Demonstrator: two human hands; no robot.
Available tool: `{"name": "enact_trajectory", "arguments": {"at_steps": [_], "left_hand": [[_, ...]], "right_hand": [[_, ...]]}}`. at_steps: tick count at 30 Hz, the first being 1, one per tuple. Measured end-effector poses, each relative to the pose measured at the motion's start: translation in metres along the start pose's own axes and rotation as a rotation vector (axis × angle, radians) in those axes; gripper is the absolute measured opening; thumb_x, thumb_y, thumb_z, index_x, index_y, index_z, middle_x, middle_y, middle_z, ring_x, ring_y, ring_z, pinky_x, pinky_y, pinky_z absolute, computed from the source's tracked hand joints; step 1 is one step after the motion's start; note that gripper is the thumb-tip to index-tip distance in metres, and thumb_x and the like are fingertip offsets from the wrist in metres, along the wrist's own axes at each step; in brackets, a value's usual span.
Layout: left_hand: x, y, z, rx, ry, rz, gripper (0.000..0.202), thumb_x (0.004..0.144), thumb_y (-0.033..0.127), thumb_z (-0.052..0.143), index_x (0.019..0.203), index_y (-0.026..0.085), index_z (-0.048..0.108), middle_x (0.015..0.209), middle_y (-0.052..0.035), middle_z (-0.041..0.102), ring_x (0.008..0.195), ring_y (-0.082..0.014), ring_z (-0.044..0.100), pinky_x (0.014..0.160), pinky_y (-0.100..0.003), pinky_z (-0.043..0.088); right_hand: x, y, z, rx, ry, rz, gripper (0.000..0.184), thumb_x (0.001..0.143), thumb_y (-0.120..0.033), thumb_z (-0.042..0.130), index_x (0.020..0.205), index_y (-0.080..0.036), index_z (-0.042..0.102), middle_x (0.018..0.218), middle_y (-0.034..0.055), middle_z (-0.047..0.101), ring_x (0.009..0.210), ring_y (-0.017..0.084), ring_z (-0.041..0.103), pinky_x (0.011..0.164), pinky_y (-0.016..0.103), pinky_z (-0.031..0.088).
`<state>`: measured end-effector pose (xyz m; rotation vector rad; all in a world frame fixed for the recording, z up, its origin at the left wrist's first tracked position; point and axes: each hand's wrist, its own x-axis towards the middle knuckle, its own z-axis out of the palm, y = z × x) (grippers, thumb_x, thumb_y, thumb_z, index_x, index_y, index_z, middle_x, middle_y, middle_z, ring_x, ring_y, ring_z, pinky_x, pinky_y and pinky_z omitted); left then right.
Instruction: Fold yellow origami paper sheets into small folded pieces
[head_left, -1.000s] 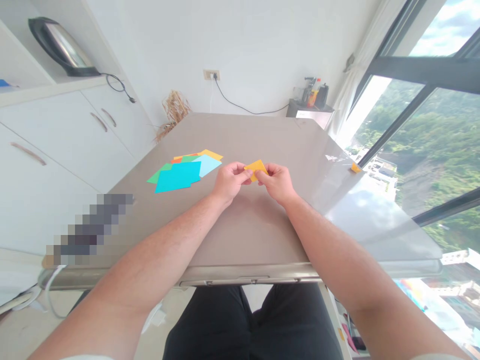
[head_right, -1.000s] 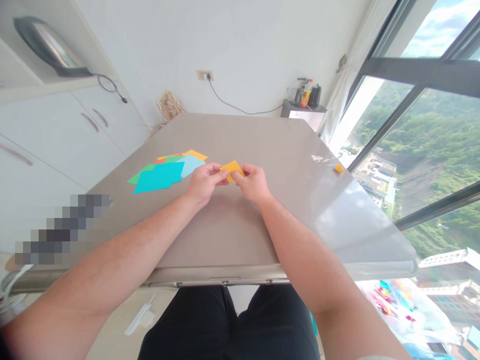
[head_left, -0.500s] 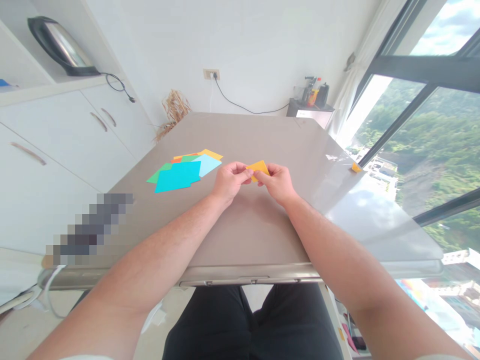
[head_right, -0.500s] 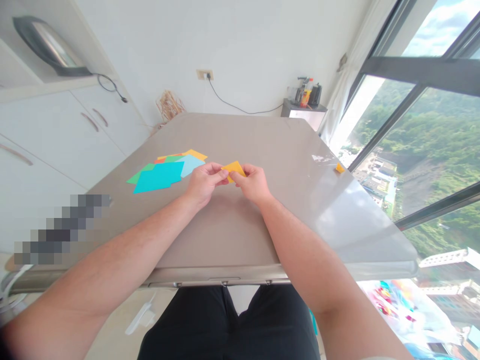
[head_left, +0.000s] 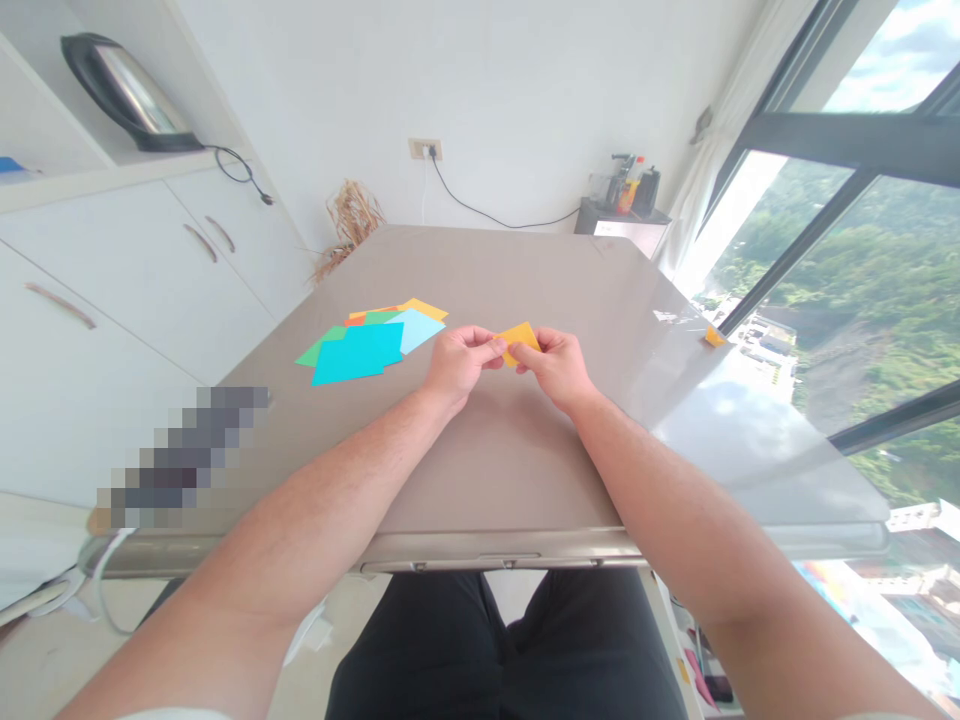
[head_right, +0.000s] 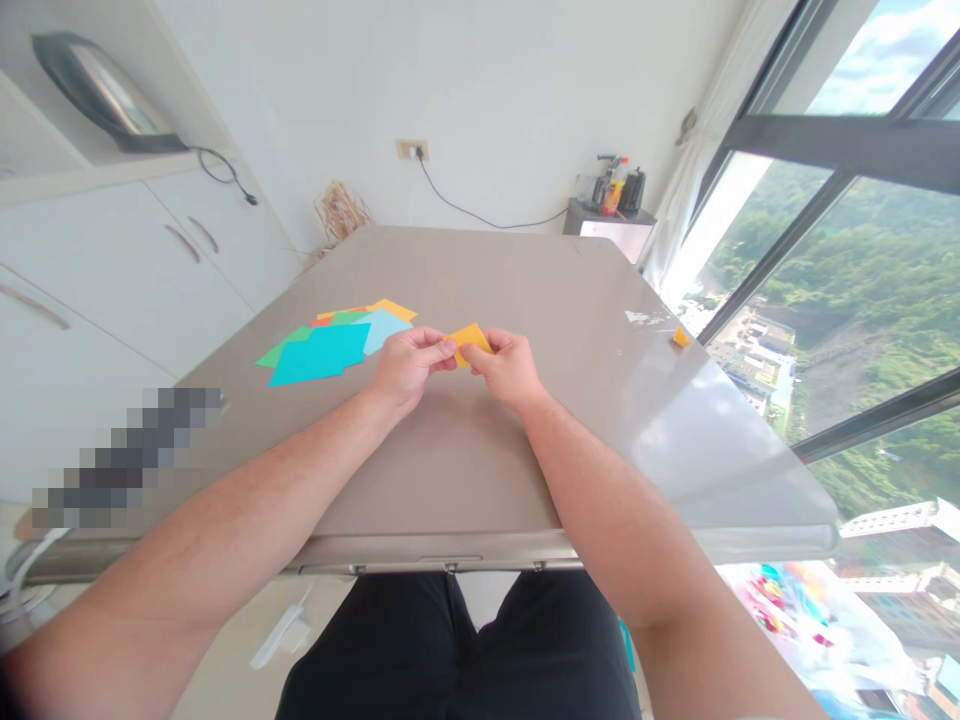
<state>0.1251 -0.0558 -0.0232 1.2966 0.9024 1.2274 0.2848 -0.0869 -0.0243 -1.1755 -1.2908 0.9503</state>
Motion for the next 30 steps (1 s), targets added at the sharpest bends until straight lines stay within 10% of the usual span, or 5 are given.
{"name": "enact_trajectory", "arguments": {"at_steps": [30], "left_hand": [[0.0042, -0.0058, -0.0033, 0.084, 0.056, 0.042, 0.018, 0.070, 0.033, 0.077, 0.072, 0.018, 0.066, 0.070, -0.0004, 0.067, 0.061, -0.0129, 0.059, 0.063, -0.030, 0.049]], "right_hand": [[0.0011, -0.0009, -0.0007, -0.054, 0.022, 0.049, 0.023, 0.073, -0.041, 0.076, 0.069, -0.021, 0.066, 0.063, -0.0007, 0.063, 0.060, 0.013, 0.052, 0.058, 0.028, 0.040]]}}
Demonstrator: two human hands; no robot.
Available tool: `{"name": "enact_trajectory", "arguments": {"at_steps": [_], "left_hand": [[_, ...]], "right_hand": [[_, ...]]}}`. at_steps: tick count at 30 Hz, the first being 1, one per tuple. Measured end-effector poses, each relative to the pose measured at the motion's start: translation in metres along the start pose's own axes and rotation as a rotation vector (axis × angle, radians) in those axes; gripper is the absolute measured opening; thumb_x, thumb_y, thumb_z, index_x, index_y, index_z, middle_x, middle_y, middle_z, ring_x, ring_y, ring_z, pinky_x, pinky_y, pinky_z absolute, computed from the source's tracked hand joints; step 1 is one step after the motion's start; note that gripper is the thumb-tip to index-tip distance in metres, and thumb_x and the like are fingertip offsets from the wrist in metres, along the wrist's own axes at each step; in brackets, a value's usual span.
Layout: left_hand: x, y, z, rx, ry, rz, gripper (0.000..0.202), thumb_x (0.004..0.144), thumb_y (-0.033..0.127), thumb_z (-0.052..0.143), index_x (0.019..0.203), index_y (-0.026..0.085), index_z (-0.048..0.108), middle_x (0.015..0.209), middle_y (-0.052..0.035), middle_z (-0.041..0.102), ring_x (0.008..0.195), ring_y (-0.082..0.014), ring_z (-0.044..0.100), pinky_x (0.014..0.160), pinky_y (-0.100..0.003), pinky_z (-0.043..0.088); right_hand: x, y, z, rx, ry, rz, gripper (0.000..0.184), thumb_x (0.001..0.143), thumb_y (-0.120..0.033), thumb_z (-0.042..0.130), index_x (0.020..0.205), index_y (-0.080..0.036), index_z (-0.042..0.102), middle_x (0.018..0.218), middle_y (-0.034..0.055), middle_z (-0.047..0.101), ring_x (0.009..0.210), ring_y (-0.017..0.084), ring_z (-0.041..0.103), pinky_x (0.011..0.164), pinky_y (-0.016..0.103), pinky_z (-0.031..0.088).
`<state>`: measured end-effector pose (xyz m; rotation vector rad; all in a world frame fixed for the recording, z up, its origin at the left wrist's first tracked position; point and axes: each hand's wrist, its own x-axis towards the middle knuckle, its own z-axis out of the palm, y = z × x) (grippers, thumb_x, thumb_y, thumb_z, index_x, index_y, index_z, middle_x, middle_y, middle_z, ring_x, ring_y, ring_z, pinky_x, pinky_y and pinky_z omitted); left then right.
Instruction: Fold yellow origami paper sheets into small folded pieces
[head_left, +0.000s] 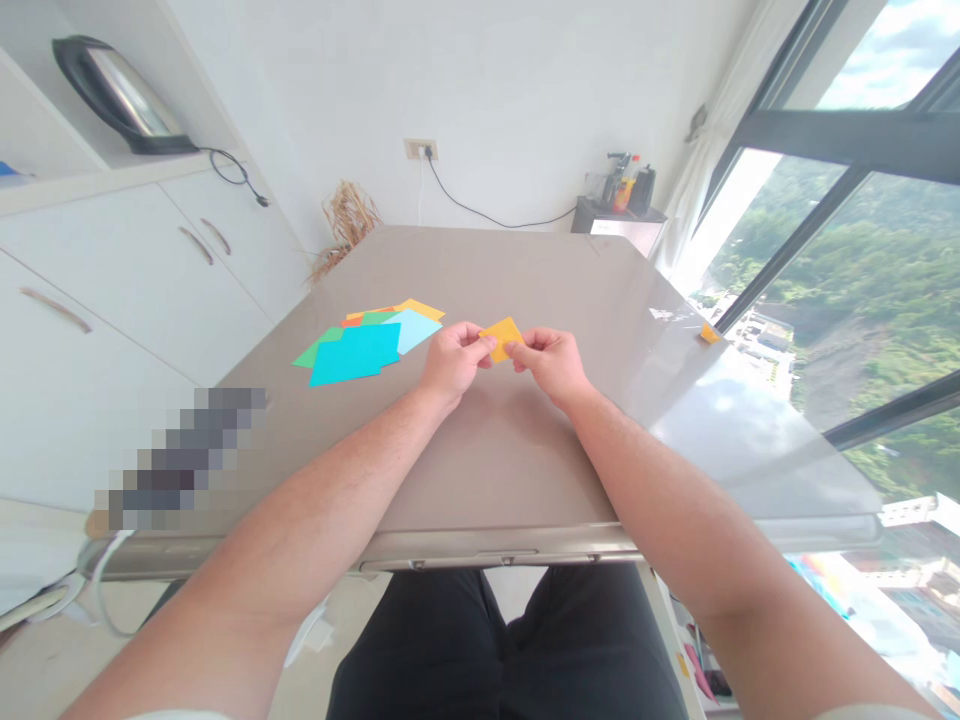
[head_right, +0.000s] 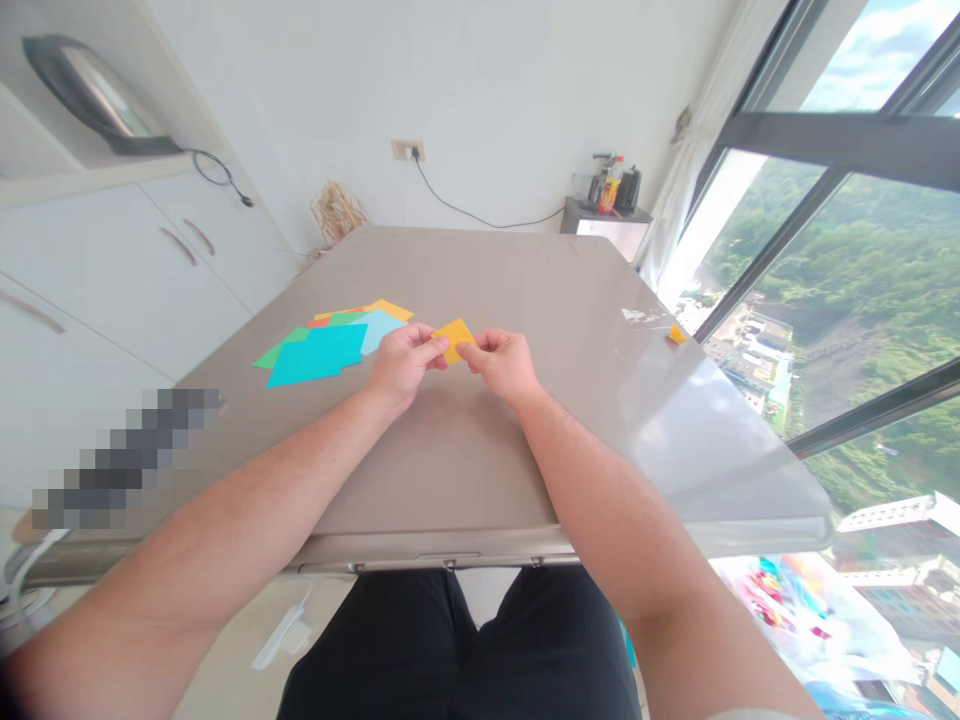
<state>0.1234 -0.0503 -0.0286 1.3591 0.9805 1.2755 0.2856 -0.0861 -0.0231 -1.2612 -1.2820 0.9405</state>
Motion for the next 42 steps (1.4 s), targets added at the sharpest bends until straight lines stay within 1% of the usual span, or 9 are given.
{"name": "enact_trajectory", "arguments": {"at_steps": [5, 11, 16, 23, 28, 30, 35, 39, 42], "left_hand": [[0.001, -0.002, -0.001, -0.003, -0.088, 0.014, 0.022, 0.071, 0.036, 0.079, 0.074, 0.018, 0.067, 0.076, -0.0020, 0.069, 0.070, -0.0147, 0.062, 0.065, -0.029, 0.052], [0.002, 0.003, -0.003, -0.007, -0.006, 0.000, 0.021, 0.071, 0.033, 0.077, 0.069, 0.019, 0.062, 0.066, 0.0010, 0.063, 0.060, -0.0120, 0.057, 0.064, -0.029, 0.049], [0.001, 0.006, -0.002, -0.059, -0.064, -0.026, 0.022, 0.071, 0.035, 0.078, 0.074, 0.019, 0.065, 0.073, -0.0007, 0.068, 0.062, -0.0125, 0.059, 0.066, -0.030, 0.052], [0.002, -0.002, -0.003, 0.205, 0.155, 0.122, 0.026, 0.077, 0.036, 0.074, 0.062, 0.021, 0.058, 0.058, 0.0022, 0.061, 0.056, -0.0131, 0.055, 0.060, -0.028, 0.043], [0.001, -0.001, -0.005, 0.328, 0.219, 0.179, 0.029, 0.082, 0.037, 0.069, 0.061, 0.022, 0.056, 0.060, 0.0027, 0.063, 0.057, -0.0137, 0.055, 0.061, -0.028, 0.041], [0.000, 0.001, -0.006, 0.368, 0.221, 0.204, 0.028, 0.083, 0.036, 0.068, 0.061, 0.022, 0.059, 0.061, 0.0021, 0.064, 0.060, -0.0147, 0.056, 0.063, -0.028, 0.042], [-0.008, 0.003, -0.001, 0.433, 0.090, 0.382, 0.014, 0.081, 0.037, 0.075, 0.080, 0.023, 0.077, 0.080, -0.0027, 0.071, 0.075, -0.0178, 0.061, 0.074, -0.030, 0.047], [-0.012, 0.002, 0.004, 0.430, -0.024, 0.414, 0.016, 0.079, 0.033, 0.076, 0.093, 0.025, 0.079, 0.098, -0.0056, 0.073, 0.082, -0.0182, 0.064, 0.077, -0.030, 0.051], [-0.011, 0.002, 0.005, 0.405, 0.057, 0.379, 0.021, 0.078, 0.027, 0.074, 0.099, 0.023, 0.075, 0.102, -0.0056, 0.072, 0.085, -0.0179, 0.065, 0.077, -0.030, 0.053]], "right_hand": [[0.002, 0.001, -0.002, 0.015, 0.024, 0.000, 0.024, 0.071, -0.040, 0.078, 0.066, -0.021, 0.065, 0.062, -0.0009, 0.063, 0.060, 0.013, 0.053, 0.057, 0.028, 0.041], [0.003, 0.001, -0.004, 0.115, 0.024, -0.002, 0.023, 0.072, -0.040, 0.080, 0.069, -0.021, 0.068, 0.064, -0.0002, 0.065, 0.061, 0.014, 0.058, 0.065, 0.031, 0.051], [0.003, 0.000, -0.005, 0.121, 0.044, 0.010, 0.020, 0.072, -0.038, 0.079, 0.071, -0.020, 0.069, 0.063, -0.0004, 0.065, 0.061, 0.013, 0.059, 0.064, 0.030, 0.051], [-0.003, -0.007, 0.006, 0.040, 0.129, 0.040, 0.021, 0.075, -0.038, 0.077, 0.078, -0.020, 0.067, 0.067, 0.0001, 0.068, 0.059, 0.013, 0.062, 0.059, 0.028, 0.051], [-0.003, -0.006, 0.009, 0.070, 0.246, 0.025, 0.021, 0.075, -0.036, 0.075, 0.083, -0.021, 0.063, 0.075, 0.0003, 0.070, 0.067, 0.015, 0.069, 0.062, 0.029, 0.055], [-0.003, -0.006, 0.009, 0.081, 0.197, 0.018, 0.022, 0.077, -0.039, 0.075, 0.080, -0.020, 0.065, 0.075, 0.0020, 0.071, 0.070, 0.016, 0.070, 0.065, 0.029, 0.057], [-0.007, -0.007, 0.010, 0.169, -0.048, -0.021, 0.032, 0.078, -0.046, 0.078, 0.097, -0.020, 0.075, 0.094, 0.0062, 0.078, 0.092, 0.020, 0.072, 0.072, 0.030, 0.060], [-0.004, -0.005, 0.011, 0.145, 0.033, -0.036, 0.025, 0.076, -0.040, 0.078, 0.089, -0.020, 0.074, 0.086, 0.0041, 0.077, 0.083, 0.018, 0.072, 0.068, 0.027, 0.058], [0.000, -0.002, 0.009, 0.127, 0.078, -0.004, 0.018, 0.077, -0.036, 0.075, 0.081, -0.019, 0.072, 0.076, 0.0030, 0.074, 0.076, 0.017, 0.072, 0.066, 0.027, 0.058]]}}
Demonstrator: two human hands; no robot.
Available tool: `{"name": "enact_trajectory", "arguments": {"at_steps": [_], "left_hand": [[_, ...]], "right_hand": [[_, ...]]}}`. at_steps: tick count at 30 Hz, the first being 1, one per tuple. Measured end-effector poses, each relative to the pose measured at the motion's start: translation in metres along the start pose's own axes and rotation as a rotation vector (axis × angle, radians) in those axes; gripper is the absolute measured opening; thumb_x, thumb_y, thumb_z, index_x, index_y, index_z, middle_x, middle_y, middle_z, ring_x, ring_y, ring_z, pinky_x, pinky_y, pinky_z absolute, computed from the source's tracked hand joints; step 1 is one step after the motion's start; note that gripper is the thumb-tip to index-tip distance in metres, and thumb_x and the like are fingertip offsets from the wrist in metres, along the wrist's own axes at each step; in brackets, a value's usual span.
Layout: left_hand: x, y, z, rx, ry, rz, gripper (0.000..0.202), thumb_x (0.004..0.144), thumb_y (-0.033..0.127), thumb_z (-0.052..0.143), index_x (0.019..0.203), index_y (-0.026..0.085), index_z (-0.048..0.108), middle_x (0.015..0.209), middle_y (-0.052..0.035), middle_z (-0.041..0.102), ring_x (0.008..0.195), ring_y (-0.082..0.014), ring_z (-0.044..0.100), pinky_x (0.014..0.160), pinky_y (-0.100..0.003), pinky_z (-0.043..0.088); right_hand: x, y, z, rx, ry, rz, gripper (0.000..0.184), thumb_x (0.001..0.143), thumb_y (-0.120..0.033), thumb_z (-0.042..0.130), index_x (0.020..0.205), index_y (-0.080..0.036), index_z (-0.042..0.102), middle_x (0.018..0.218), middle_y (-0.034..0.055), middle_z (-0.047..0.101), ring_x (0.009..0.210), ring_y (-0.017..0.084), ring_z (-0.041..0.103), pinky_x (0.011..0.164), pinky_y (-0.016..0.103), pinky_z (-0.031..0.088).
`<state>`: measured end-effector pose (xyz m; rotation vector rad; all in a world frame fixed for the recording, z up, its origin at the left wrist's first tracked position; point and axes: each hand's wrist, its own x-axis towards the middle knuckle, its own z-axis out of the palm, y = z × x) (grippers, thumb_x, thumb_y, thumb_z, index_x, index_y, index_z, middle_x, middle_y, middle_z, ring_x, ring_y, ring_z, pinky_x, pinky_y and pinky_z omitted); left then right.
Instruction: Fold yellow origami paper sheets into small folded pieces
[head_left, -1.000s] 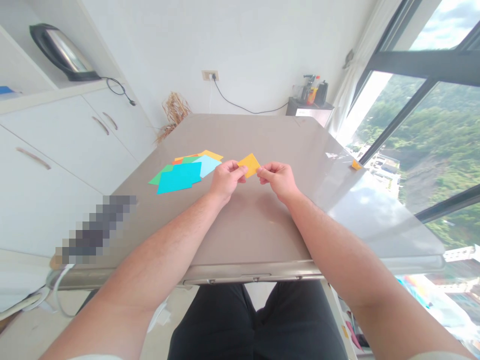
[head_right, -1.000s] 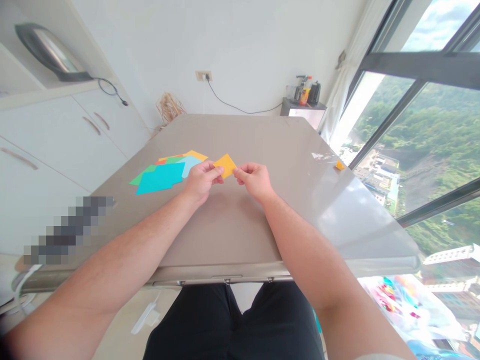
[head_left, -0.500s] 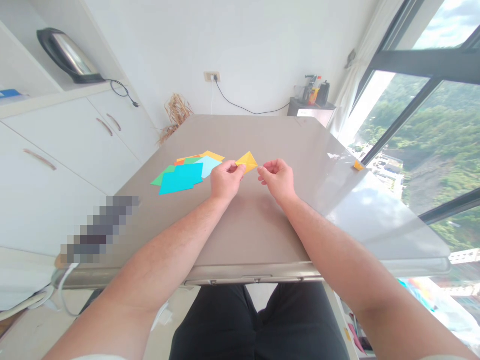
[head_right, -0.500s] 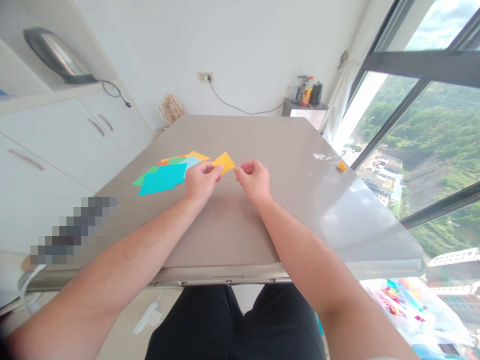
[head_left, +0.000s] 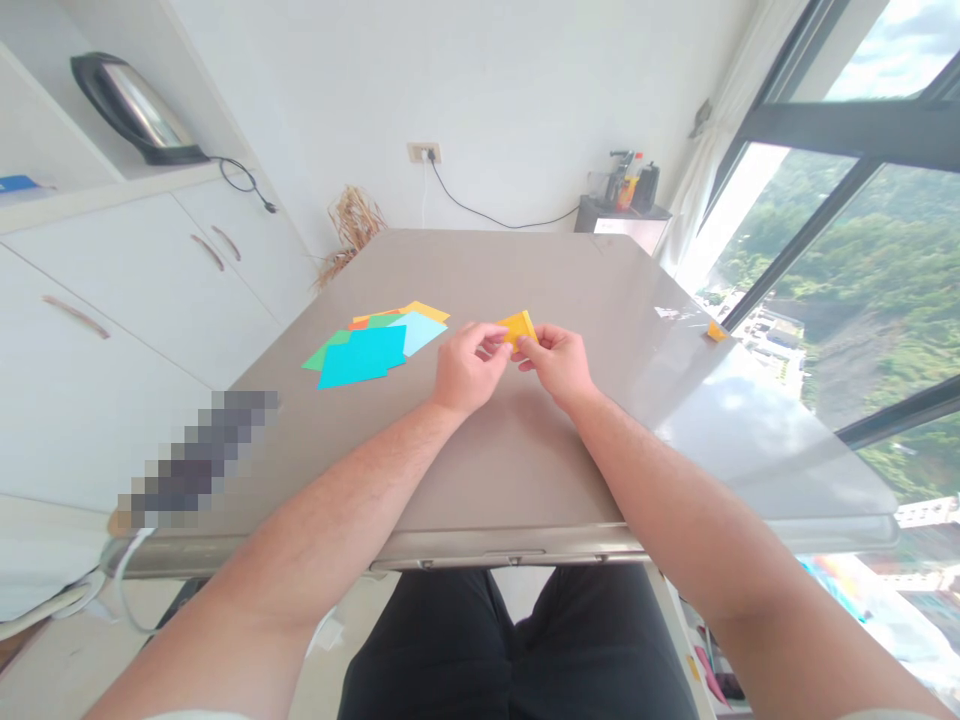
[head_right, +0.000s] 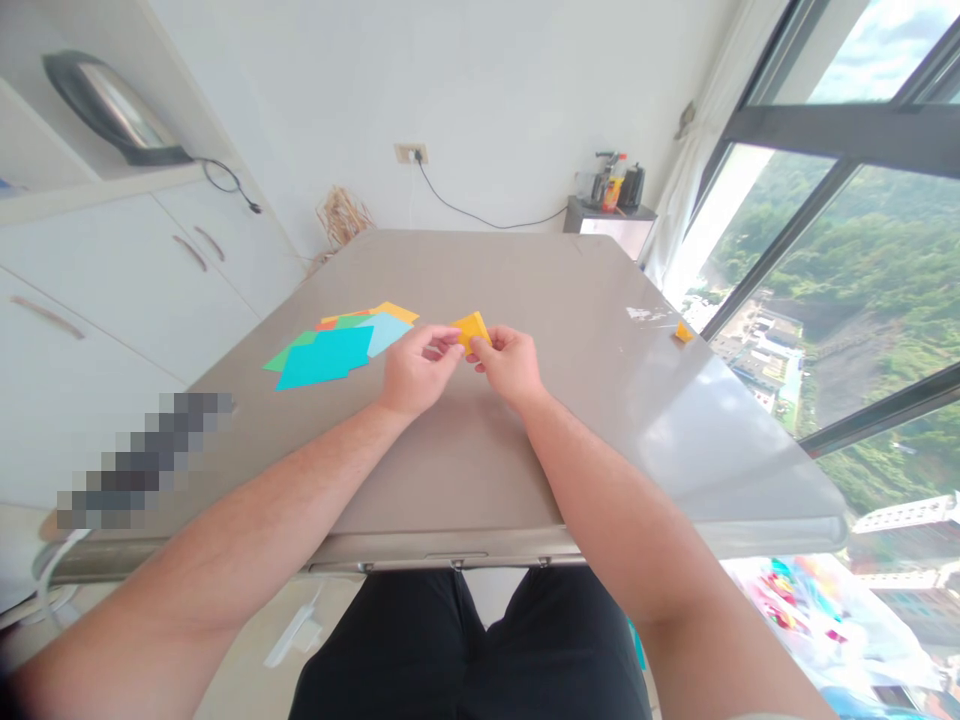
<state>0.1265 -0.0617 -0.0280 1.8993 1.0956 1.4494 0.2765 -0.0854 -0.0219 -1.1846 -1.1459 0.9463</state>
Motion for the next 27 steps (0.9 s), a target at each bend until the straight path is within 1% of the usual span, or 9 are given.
{"name": "enact_trajectory", "arguments": {"at_steps": [3, 5, 7, 10, 12, 15, 20, 23, 27], "left_hand": [[0.004, -0.001, -0.001, -0.143, 0.071, -0.139, 0.035, 0.076, 0.028, 0.076, 0.110, 0.022, 0.070, 0.111, -0.0072, 0.072, 0.091, -0.0189, 0.068, 0.076, -0.030, 0.055], [0.007, -0.003, -0.003, -0.289, 0.006, -0.258, 0.038, 0.076, 0.031, 0.077, 0.111, 0.020, 0.069, 0.108, -0.0084, 0.074, 0.089, -0.0203, 0.070, 0.073, -0.032, 0.057], [0.008, -0.004, -0.003, -0.369, -0.077, -0.322, 0.032, 0.075, 0.033, 0.079, 0.102, 0.018, 0.071, 0.096, -0.0078, 0.075, 0.082, -0.0200, 0.070, 0.070, -0.032, 0.057], [0.007, -0.005, -0.003, -0.366, -0.126, -0.309, 0.022, 0.072, 0.031, 0.081, 0.086, 0.017, 0.072, 0.082, -0.0053, 0.075, 0.072, -0.0168, 0.068, 0.069, -0.031, 0.056], [0.007, -0.005, -0.004, -0.370, -0.136, -0.303, 0.021, 0.070, 0.030, 0.082, 0.083, 0.017, 0.071, 0.079, -0.0044, 0.074, 0.070, -0.0161, 0.068, 0.068, -0.031, 0.055], [0.008, -0.007, -0.004, -0.398, -0.154, -0.316, 0.021, 0.070, 0.031, 0.081, 0.083, 0.017, 0.072, 0.081, -0.0048, 0.075, 0.071, -0.0164, 0.069, 0.068, -0.031, 0.055], [0.011, -0.008, -0.007, -0.432, -0.142, -0.343, 0.020, 0.068, 0.028, 0.081, 0.083, 0.017, 0.072, 0.082, -0.0038, 0.075, 0.072, -0.0157, 0.068, 0.068, -0.030, 0.056], [0.012, -0.006, -0.009, -0.462, -0.163, -0.377, 0.023, 0.067, 0.029, 0.082, 0.084, 0.017, 0.073, 0.084, -0.0040, 0.076, 0.071, -0.0165, 0.070, 0.068, -0.032, 0.057], [0.013, -0.002, -0.013, -0.463, -0.245, -0.413, 0.024, 0.070, 0.032, 0.079, 0.088, 0.016, 0.076, 0.083, -0.0058, 0.077, 0.070, -0.0183, 0.072, 0.071, -0.035, 0.059]], "right_hand": [[0.001, 0.000, -0.003, 0.004, -0.053, 0.032, 0.016, 0.077, -0.033, 0.074, 0.082, -0.019, 0.073, 0.072, 0.0032, 0.074, 0.071, 0.016, 0.071, 0.067, 0.028, 0.058], [-0.001, -0.001, -0.004, -0.001, -0.093, 0.046, 0.015, 0.078, -0.033, 0.074, 0.083, -0.019, 0.073, 0.071, 0.0034, 0.074, 0.069, 0.016, 0.070, 0.067, 0.029, 0.058], [-0.002, -0.002, -0.005, -0.024, -0.106, 0.055, 0.013, 0.078, -0.031, 0.073, 0.082, -0.019, 0.073, 0.071, 0.0034, 0.074, 0.066, 0.015, 0.069, 0.066, 0.029, 0.058], [-0.002, -0.002, -0.006, -0.065, -0.097, 0.052, 0.010, 0.077, -0.029, 0.074, 0.076, -0.019, 0.070, 0.069, 0.0030, 0.073, 0.064, 0.015, 0.068, 0.064, 0.028, 0.057], [-0.002, -0.001, -0.006, -0.075, -0.093, 0.047, 0.011, 0.076, -0.028, 0.074, 0.075, -0.019, 0.069, 0.068, 0.0028, 0.073, 0.063, 0.015, 0.068, 0.062, 0.027, 0.056], [-0.001, -0.002, -0.007, -0.057, -0.114, 0.041, 0.014, 0.076, -0.031, 0.076, 0.076, -0.019, 0.070, 0.069, 0.0030, 0.073, 0.063, 0.015, 0.068, 0.063, 0.028, 0.057], [-0.002, -0.007, -0.012, 0.003, -0.221, 0.021, 0.020, 0.078, -0.036, 0.077, 0.087, -0.018, 0.076, 0.076, 0.0040, 0.076, 0.070, 0.016, 0.071, 0.067, 0.029, 0.059], [-0.001, -0.009, -0.014, -0.008, -0.219, 0.028, 0.017, 0.079, -0.034, 0.074, 0.085, -0.018, 0.076, 0.076, 0.0041, 0.076, 0.071, 0.017, 0.072, 0.068, 0.029, 0.059], [0.001, -0.009, -0.016, -0.039, -0.202, 0.037, 0.014, 0.080, -0.032, 0.073, 0.084, -0.019, 0.076, 0.079, 0.0042, 0.077, 0.072, 0.016, 0.073, 0.067, 0.028, 0.059]]}}
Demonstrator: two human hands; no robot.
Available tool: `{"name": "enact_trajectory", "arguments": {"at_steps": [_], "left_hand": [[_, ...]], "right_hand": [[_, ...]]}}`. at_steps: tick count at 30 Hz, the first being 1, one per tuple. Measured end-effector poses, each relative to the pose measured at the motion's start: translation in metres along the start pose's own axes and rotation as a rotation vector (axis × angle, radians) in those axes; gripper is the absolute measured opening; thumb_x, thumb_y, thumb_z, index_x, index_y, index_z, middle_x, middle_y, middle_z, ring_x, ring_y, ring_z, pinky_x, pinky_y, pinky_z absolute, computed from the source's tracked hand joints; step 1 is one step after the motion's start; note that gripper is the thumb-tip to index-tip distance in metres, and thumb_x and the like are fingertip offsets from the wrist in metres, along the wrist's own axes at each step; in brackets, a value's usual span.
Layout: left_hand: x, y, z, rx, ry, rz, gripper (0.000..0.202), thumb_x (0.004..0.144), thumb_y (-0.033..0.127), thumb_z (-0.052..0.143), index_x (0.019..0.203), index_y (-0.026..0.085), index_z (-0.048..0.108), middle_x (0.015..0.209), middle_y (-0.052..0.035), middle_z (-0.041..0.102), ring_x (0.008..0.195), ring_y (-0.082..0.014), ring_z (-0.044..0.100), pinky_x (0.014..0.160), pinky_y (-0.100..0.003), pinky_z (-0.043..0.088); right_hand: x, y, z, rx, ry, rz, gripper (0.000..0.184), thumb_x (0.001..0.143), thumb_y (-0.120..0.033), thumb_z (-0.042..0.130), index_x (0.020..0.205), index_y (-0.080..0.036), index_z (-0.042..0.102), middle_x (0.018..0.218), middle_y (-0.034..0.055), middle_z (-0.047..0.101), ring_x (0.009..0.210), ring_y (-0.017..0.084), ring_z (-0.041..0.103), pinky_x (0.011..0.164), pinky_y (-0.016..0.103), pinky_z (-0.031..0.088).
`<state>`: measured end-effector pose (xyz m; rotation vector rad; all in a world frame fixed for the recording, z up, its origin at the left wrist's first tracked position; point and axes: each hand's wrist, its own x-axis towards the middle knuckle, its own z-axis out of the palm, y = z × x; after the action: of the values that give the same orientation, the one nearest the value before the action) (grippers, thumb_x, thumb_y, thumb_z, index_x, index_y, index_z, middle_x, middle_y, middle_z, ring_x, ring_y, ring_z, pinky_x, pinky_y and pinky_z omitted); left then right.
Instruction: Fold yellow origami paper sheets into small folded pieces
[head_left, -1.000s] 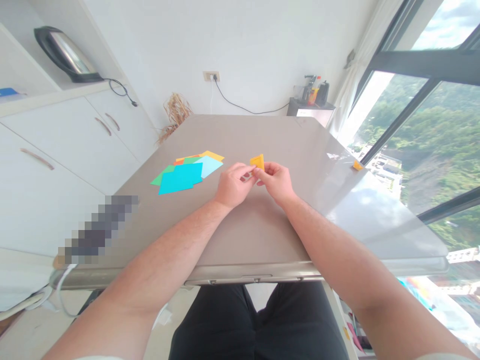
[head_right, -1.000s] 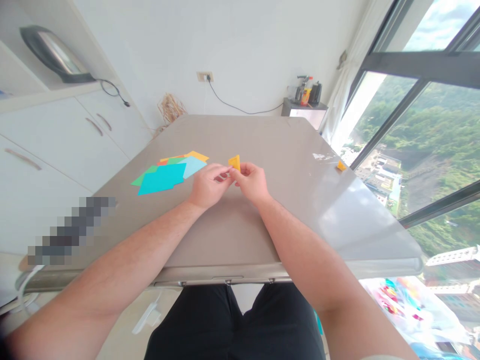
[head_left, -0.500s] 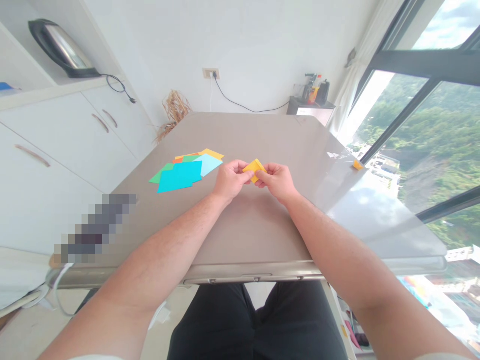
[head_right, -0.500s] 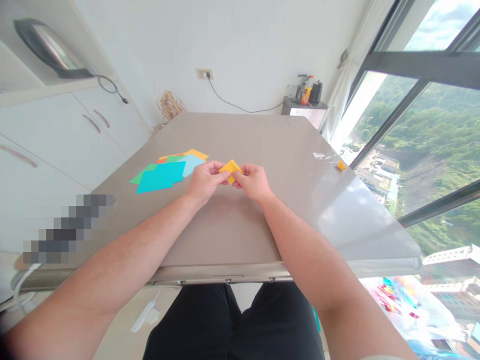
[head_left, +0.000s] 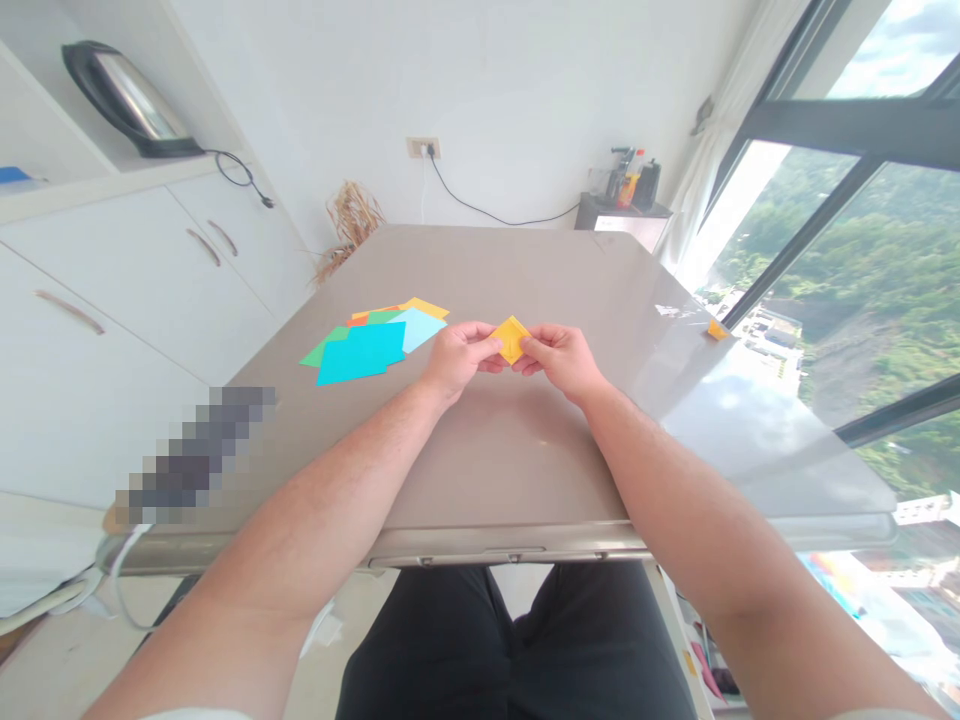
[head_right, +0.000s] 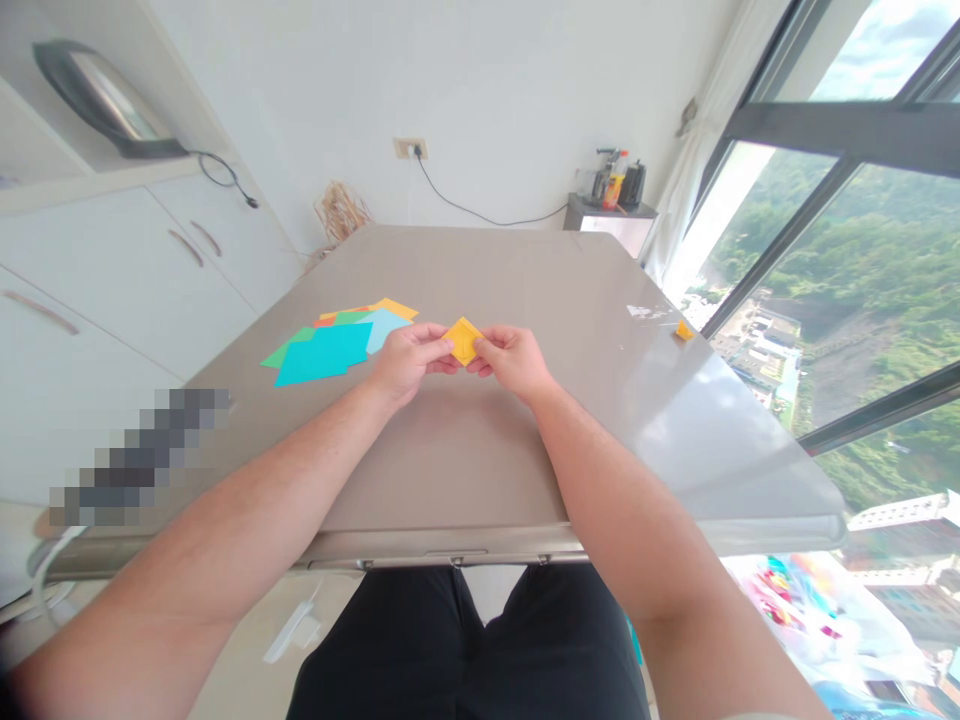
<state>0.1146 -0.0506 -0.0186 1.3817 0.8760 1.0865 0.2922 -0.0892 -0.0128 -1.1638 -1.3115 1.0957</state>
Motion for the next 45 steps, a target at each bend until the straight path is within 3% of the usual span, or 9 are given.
{"name": "enact_trajectory", "arguments": {"at_steps": [10, 17, 28, 33, 37, 45], "left_hand": [[0.002, 0.001, -0.001, -0.035, 0.051, -0.006, 0.029, 0.068, 0.028, 0.080, 0.094, 0.017, 0.076, 0.083, -0.0051, 0.078, 0.067, -0.0188, 0.073, 0.067, -0.035, 0.060], [-0.001, 0.004, -0.003, -0.101, 0.013, -0.024, 0.017, 0.068, 0.020, 0.075, 0.085, 0.017, 0.075, 0.081, -0.0041, 0.078, 0.071, -0.0189, 0.074, 0.073, -0.037, 0.062], [-0.004, 0.008, 0.001, -0.123, 0.023, -0.027, 0.015, 0.069, 0.019, 0.068, 0.083, 0.016, 0.071, 0.077, -0.0053, 0.077, 0.072, -0.0204, 0.075, 0.074, -0.037, 0.061], [-0.002, 0.003, 0.003, -0.037, 0.086, 0.074, 0.017, 0.070, 0.028, 0.078, 0.081, 0.017, 0.071, 0.078, -0.0029, 0.074, 0.070, -0.0178, 0.072, 0.067, -0.033, 0.061], [0.000, -0.002, 0.004, 0.061, 0.157, 0.189, 0.018, 0.070, 0.027, 0.079, 0.083, 0.018, 0.069, 0.077, -0.0013, 0.072, 0.071, -0.0165, 0.070, 0.066, -0.031, 0.060], [0.001, -0.006, 0.003, 0.248, 0.118, 0.256, 0.022, 0.074, 0.032, 0.079, 0.091, 0.019, 0.073, 0.080, -0.0024, 0.075, 0.073, -0.0166, 0.070, 0.071, -0.031, 0.057]], "right_hand": [[0.000, 0.004, -0.004, 0.114, -0.049, -0.067, 0.027, 0.077, -0.035, 0.078, 0.102, -0.023, 0.081, 0.087, 0.0033, 0.079, 0.074, 0.017, 0.073, 0.074, 0.034, 0.061], [-0.001, 0.002, -0.007, 0.208, -0.056, -0.026, 0.021, 0.070, -0.026, 0.078, 0.090, -0.022, 0.083, 0.079, 0.0037, 0.078, 0.072, 0.019, 0.074, 0.075, 0.037, 0.061], [-0.003, -0.002, -0.006, 0.211, -0.054, -0.015, 0.021, 0.066, -0.021, 0.073, 0.085, -0.021, 0.083, 0.076, 0.0039, 0.078, 0.074, 0.020, 0.073, 0.078, 0.038, 0.061], [-0.006, -0.003, -0.004, 0.144, -0.058, -0.051, 0.020, 0.072, -0.027, 0.074, 0.090, -0.021, 0.082, 0.082, 0.0040, 0.078, 0.079, 0.021, 0.074, 0.077, 0.037, 0.061], [-0.004, -0.002, -0.003, 0.078, -0.008, -0.052, 0.039, 0.074, -0.035, 0.080, 0.111, -0.022, 0.076, 0.085, 0.0035, 0.079, 0.079, 0.020, 0.075, 0.077, 0.037, 0.061], [-0.001, 0.002, 0.000, 0.011, 0.044, -0.049, 0.026, 0.072, -0.041, 0.085, 0.081, -0.019, 0.074, 0.078, 0.0050, 0.077, 0.075, 0.018, 0.072, 0.071, 0.032, 0.060]]}}
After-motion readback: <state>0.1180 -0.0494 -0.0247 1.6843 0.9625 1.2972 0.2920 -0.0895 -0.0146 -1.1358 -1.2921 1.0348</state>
